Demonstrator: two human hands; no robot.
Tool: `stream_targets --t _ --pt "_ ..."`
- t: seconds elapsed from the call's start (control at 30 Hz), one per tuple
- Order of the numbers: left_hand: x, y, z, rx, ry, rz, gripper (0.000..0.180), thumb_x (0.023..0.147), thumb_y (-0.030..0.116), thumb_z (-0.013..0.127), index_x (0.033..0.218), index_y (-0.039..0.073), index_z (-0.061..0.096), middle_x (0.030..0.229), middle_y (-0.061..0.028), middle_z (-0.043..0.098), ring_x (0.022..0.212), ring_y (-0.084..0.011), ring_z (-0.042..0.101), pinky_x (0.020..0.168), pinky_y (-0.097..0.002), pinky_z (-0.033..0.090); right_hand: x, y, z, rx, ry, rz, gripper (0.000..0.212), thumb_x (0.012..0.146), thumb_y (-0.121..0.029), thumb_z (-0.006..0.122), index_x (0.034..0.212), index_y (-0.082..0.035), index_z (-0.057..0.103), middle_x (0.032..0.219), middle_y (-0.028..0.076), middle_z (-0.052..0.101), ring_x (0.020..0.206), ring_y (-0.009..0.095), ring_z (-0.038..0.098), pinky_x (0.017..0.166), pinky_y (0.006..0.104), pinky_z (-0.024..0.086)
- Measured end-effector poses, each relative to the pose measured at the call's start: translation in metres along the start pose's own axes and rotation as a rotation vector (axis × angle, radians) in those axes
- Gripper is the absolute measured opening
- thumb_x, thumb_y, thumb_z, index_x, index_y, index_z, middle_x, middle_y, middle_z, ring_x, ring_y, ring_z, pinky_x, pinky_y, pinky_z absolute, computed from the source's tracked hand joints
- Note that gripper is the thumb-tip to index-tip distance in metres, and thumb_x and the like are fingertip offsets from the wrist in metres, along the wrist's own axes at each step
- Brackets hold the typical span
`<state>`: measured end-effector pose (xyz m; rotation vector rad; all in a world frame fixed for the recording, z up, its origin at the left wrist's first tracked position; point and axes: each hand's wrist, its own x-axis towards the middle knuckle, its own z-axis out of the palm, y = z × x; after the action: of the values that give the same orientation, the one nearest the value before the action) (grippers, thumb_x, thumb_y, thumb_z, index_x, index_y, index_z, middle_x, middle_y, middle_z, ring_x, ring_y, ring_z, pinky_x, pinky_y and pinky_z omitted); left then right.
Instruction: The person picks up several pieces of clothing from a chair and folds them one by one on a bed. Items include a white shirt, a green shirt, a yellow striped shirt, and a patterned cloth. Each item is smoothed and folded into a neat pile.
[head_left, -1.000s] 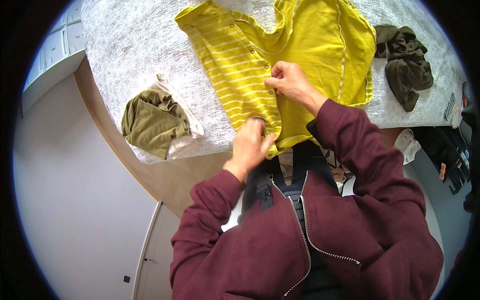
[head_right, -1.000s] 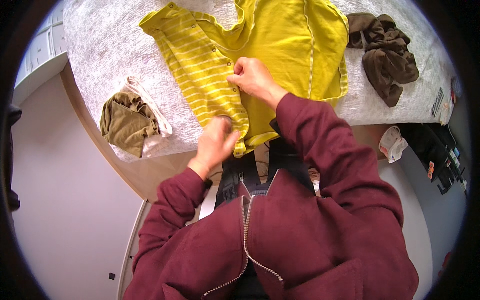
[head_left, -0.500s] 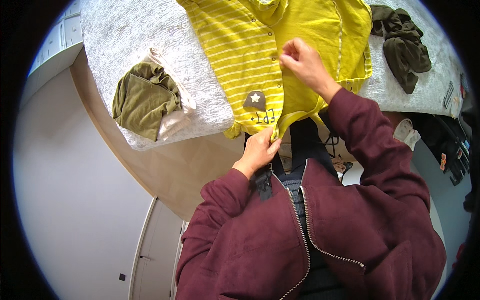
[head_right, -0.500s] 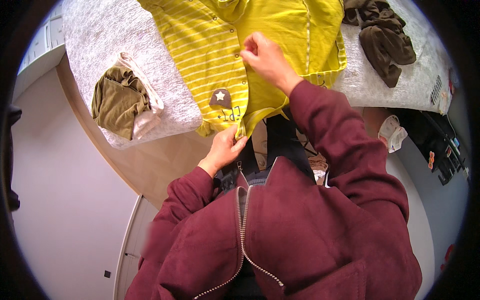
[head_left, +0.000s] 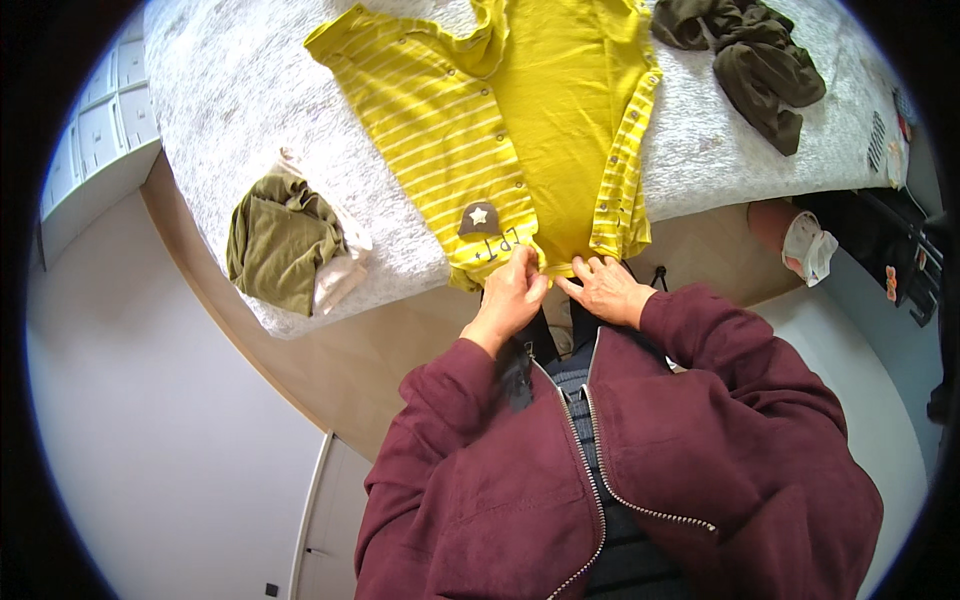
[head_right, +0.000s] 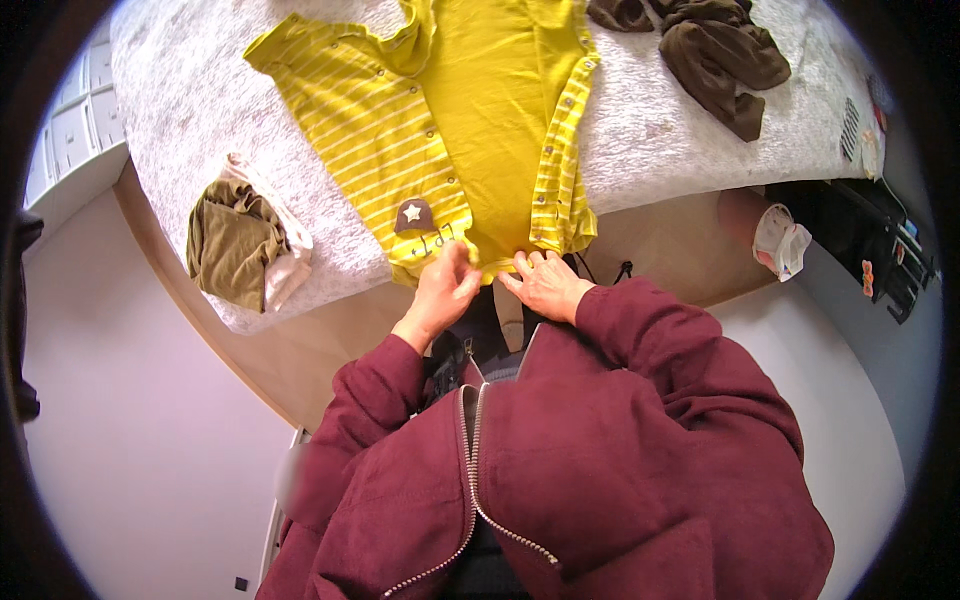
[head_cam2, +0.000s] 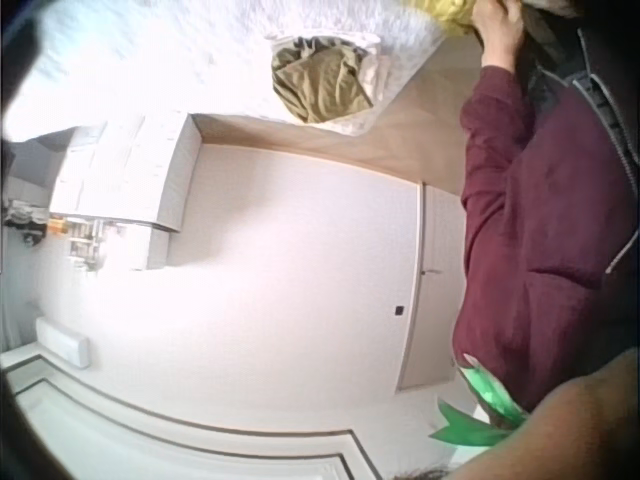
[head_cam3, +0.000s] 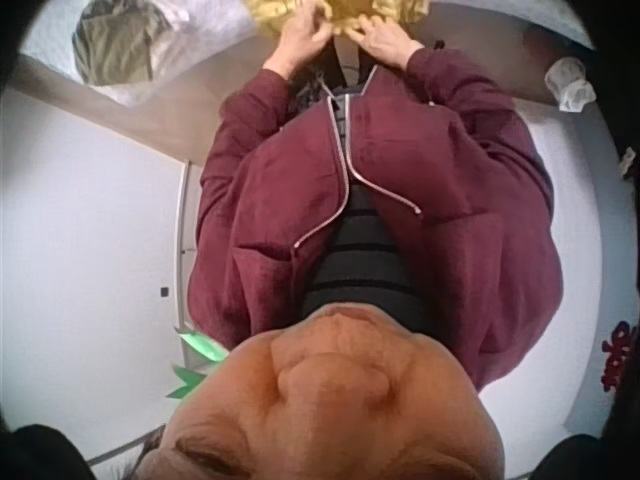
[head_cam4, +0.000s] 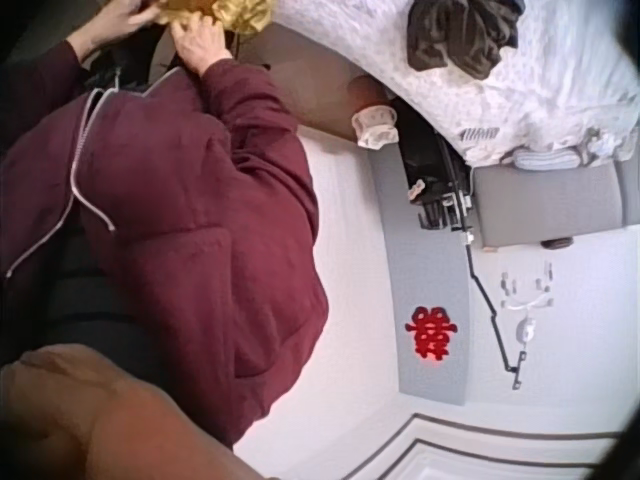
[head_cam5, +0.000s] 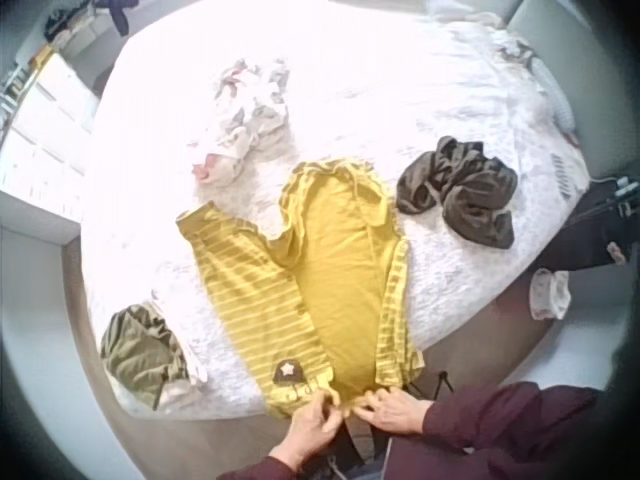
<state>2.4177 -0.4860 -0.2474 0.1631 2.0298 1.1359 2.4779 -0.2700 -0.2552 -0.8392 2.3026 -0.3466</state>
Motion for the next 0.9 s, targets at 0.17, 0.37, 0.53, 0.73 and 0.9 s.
stream_targets --t 0.17,0.37,0.53,0.73,0.9 --pt "0.029 -0.019 0.023 0.501 -0.397 -0.043 0.043 0.083 0.026 0.066 0.122 0.008 0.057 0.101 -0.0186 0.067 0.096 -0.0382 0.064 0.082 -0.0466 0.051 -0.007 0.004 0.014 -0.043 0.007 0.067 0.033 0.090 -0.018 0.050 0.120 -0.006 0.058 0.124 0.020 0.056 0.101 0.030 0.061 0.084 0.0406 0.044" --pt "0.043 0.010 -0.005 0.341 -0.640 0.003 0.027 0.086 0.028 0.065 0.101 0.005 0.066 0.093 -0.0188 0.069 0.090 -0.0355 0.066 0.079 -0.0436 0.051 -0.023 0.023 -0.025 0.296 0.085 0.034 0.015 0.078 -0.010 0.061 0.092 -0.006 0.057 0.082 0.014 0.061 0.076 0.032 0.065 0.066 0.0444 0.051" --pt "0.110 0.067 -0.054 0.079 -0.121 0.189 0.018 0.091 0.016 0.066 0.099 0.000 0.063 0.082 -0.0098 0.066 0.077 -0.0180 0.063 0.071 -0.0324 0.051 -0.006 0.057 -0.078 0.495 0.819 0.267 0.013 0.083 -0.014 0.065 0.086 -0.007 0.054 0.078 0.012 0.055 0.071 0.033 0.060 0.062 0.0425 0.048" --pt "0.212 0.108 -0.096 -0.203 0.168 0.145 0.024 0.095 0.011 0.059 0.116 -0.001 0.056 0.097 -0.0071 0.065 0.084 -0.0148 0.065 0.075 -0.0281 0.052 0.030 0.168 -0.119 0.807 1.036 1.182 0.052 0.083 -0.046 0.071 0.103 -0.001 0.055 0.085 0.013 0.063 0.076 0.027 0.062 0.070 0.0402 0.050" --pt "0.270 0.133 -0.091 -0.029 0.213 0.233 0.031 0.096 0.013 0.058 0.124 0.000 0.055 0.104 -0.0067 0.060 0.090 -0.0159 0.064 0.075 -0.0298 0.054 0.048 0.223 -0.109 0.961 0.815 1.165 0.037 0.077 -0.038 0.070 0.085 -0.003 0.061 0.083 0.018 0.068 0.082 0.037 0.066 0.075 0.0439 0.051"
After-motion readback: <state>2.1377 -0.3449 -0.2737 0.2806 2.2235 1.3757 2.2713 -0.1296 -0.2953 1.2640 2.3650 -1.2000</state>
